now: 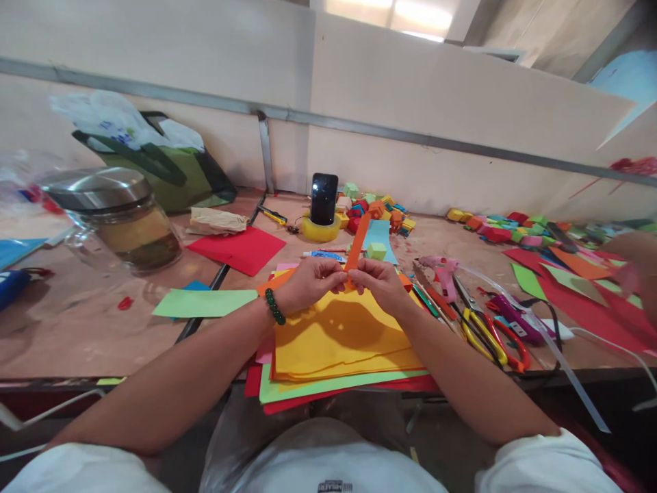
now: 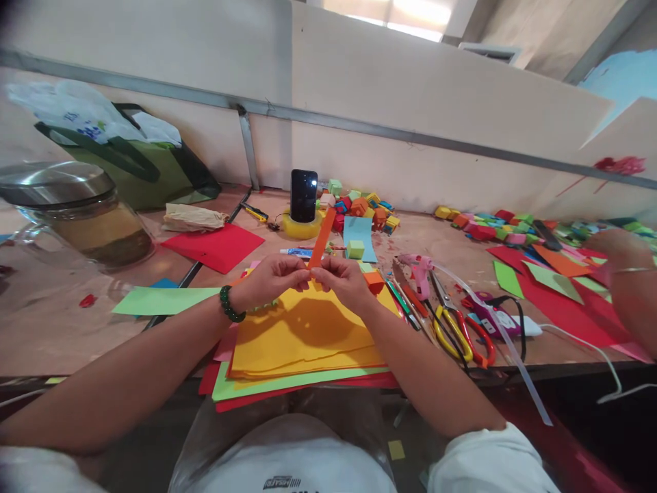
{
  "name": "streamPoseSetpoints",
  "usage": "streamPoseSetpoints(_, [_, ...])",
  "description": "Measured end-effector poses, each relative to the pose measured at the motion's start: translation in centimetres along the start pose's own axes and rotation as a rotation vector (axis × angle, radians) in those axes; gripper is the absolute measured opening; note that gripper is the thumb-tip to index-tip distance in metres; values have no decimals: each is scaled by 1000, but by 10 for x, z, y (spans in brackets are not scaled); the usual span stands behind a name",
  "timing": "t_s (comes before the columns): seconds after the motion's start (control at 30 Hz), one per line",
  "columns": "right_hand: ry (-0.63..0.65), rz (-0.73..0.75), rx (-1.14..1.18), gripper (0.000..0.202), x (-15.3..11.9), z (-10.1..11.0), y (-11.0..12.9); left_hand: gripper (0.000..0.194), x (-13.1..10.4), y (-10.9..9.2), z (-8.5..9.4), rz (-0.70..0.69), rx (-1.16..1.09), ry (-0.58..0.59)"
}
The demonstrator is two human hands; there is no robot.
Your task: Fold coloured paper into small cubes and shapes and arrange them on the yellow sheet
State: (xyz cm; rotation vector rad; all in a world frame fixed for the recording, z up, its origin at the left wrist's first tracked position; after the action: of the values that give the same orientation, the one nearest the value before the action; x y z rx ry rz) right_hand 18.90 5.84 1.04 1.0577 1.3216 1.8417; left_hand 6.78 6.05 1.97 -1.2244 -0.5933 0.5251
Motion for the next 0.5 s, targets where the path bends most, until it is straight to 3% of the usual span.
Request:
streamPoseSetpoints(0.13, [-91,59,-18,33,-4,3,3,29,-1,-1,0,24,-84,38])
streamPoseSetpoints(0.23, [-33,59,116,30,-2,0,2,30,-3,2,0,45,-226,35])
streamPoseSetpoints(0.33, [30,31,277,36,1,-4,1,29,-5,9,-9,105,-436,119])
streamPoseSetpoints(0.5, [-25,58,205,36,2,2,5,32,-7,17,-22,229,-474,225])
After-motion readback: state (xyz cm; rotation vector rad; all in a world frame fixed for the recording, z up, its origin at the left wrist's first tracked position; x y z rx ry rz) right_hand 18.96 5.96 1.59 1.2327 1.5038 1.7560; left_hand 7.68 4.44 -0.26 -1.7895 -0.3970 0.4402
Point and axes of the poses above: each hand's wrist, its own x-axis towards the middle knuckle, its own z-axis out of the back of the hand, y = z × x, the point moved 7 cm from there along x, towards the middle knuckle, and after that the axes turned 14 degrees about y, right-handed, at the moved point
